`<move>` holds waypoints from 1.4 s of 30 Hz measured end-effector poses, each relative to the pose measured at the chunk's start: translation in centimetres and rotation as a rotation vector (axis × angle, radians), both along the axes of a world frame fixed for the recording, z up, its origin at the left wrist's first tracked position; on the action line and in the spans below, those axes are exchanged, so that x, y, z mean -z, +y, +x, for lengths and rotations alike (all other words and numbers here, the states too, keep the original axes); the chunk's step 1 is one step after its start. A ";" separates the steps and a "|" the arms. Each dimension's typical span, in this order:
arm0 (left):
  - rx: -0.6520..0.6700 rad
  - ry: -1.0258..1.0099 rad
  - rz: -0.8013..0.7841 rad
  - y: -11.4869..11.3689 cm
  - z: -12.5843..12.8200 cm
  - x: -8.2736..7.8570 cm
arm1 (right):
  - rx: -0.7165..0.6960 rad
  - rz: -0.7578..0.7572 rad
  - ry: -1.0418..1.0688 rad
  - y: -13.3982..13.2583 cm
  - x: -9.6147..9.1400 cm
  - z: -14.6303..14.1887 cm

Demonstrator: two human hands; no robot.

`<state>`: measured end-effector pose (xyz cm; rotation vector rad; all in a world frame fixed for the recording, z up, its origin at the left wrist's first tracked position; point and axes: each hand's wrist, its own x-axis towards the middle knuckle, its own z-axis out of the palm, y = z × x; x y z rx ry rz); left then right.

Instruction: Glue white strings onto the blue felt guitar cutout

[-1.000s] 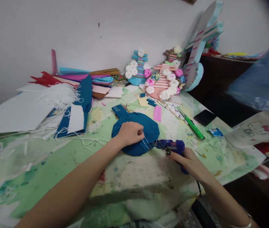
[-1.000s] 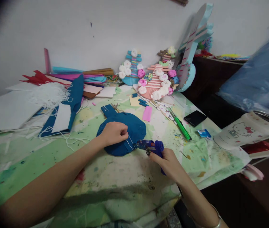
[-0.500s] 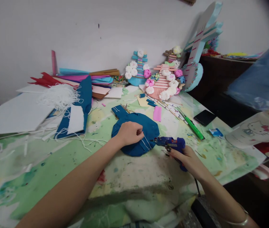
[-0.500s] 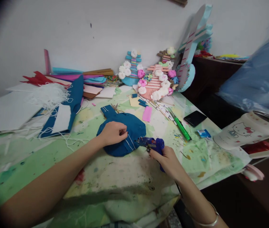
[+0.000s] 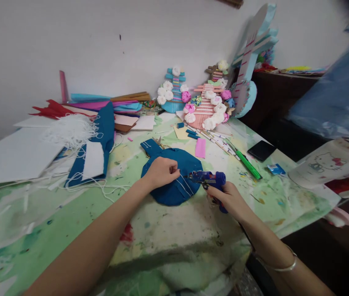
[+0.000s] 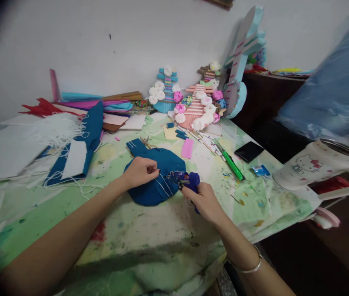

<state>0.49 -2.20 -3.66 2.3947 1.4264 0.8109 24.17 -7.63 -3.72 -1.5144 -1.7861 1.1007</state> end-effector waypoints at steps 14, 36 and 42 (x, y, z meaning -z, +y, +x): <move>0.150 -0.182 -0.187 0.5 -1.5 -0.1 | 0.008 -0.033 0.044 0.4 0.3 -0.2; 0.215 -0.062 -0.185 0.8 -1.8 -0.5 | 0.012 -0.036 0.059 0.4 0.5 -0.3; 0.172 -0.093 -0.169 0.7 -1.5 -0.4 | 0.002 -0.059 0.053 0.3 0.4 -0.2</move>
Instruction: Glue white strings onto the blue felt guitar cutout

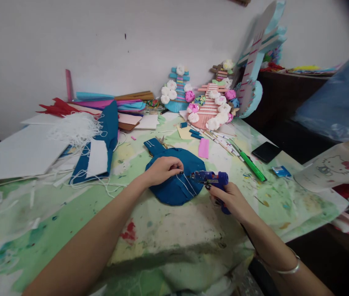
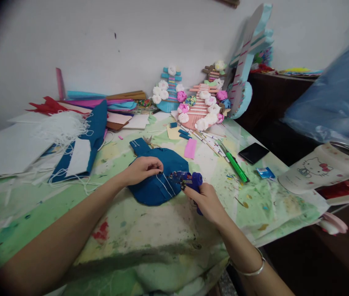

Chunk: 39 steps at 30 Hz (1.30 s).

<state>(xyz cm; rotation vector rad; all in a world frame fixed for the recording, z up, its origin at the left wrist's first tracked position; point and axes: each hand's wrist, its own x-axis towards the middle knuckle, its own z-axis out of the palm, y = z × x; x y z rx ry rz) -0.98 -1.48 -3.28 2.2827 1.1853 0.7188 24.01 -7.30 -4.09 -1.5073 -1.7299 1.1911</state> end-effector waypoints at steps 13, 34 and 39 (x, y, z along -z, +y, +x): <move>-0.048 -0.016 -0.014 0.1 0.2 0.4 | 0.002 0.024 -0.050 -0.8 -0.9 0.6; -0.179 -0.053 -0.033 -0.3 1.0 0.2 | 0.004 0.039 -0.037 -0.2 0.3 0.2; -0.180 -0.075 -0.042 -0.2 0.9 0.4 | 0.007 0.060 -0.063 -0.2 0.0 0.0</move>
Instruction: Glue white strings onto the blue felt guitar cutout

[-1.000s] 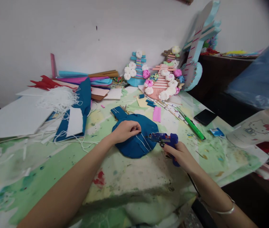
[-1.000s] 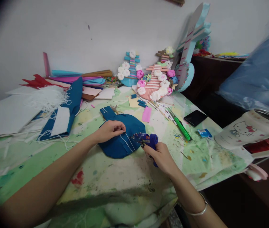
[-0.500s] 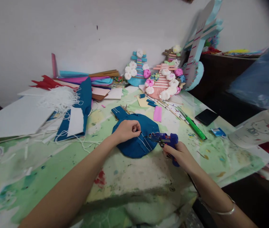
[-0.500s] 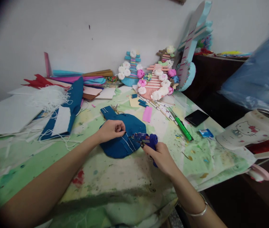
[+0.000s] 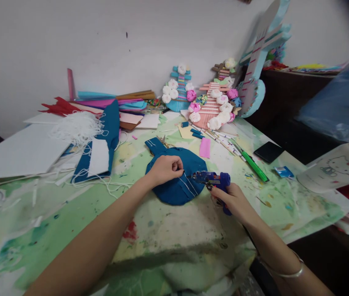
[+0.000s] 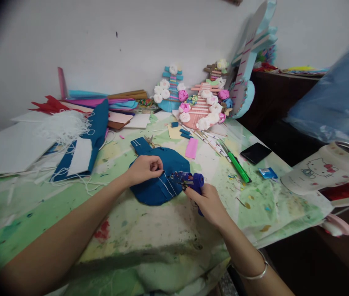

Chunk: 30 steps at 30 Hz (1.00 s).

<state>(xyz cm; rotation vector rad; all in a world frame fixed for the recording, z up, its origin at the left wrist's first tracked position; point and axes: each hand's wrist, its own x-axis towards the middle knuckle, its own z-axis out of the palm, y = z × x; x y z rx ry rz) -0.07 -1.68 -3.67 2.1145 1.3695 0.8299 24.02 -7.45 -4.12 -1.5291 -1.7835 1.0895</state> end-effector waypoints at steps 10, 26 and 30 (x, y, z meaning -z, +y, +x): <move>0.007 -0.029 -0.015 0.2 -0.2 0.2 | -0.001 -0.014 0.053 0.3 0.2 -0.2; 0.012 -0.039 -0.020 0.3 -0.3 0.5 | -0.021 -0.067 0.113 0.8 -0.1 -0.6; 0.012 -0.034 -0.019 0.3 -0.3 0.4 | -0.023 -0.070 0.114 0.8 0.1 -0.4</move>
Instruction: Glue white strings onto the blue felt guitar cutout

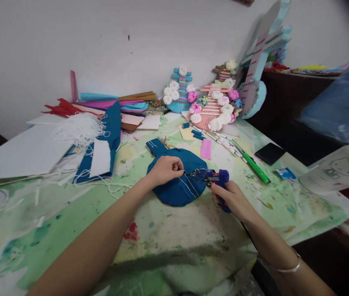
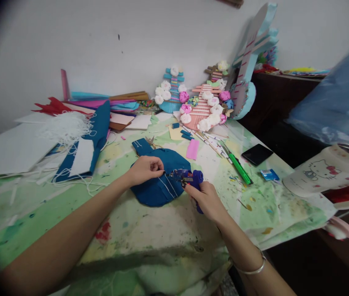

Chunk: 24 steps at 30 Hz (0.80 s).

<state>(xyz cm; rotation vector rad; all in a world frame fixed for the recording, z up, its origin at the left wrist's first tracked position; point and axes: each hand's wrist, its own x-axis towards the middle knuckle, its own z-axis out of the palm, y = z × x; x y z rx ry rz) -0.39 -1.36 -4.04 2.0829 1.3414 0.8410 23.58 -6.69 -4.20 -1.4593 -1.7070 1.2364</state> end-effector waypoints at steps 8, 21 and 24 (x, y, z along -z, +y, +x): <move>-0.003 0.021 0.012 0.0 0.0 0.0 | 0.008 0.002 -0.043 -0.7 -0.5 0.8; -0.017 0.026 0.012 -0.2 0.2 -0.2 | 0.024 0.041 -0.046 -0.7 -0.3 0.3; -0.016 0.019 0.008 -0.2 0.2 -0.2 | 0.026 0.048 -0.059 -0.6 -0.2 0.3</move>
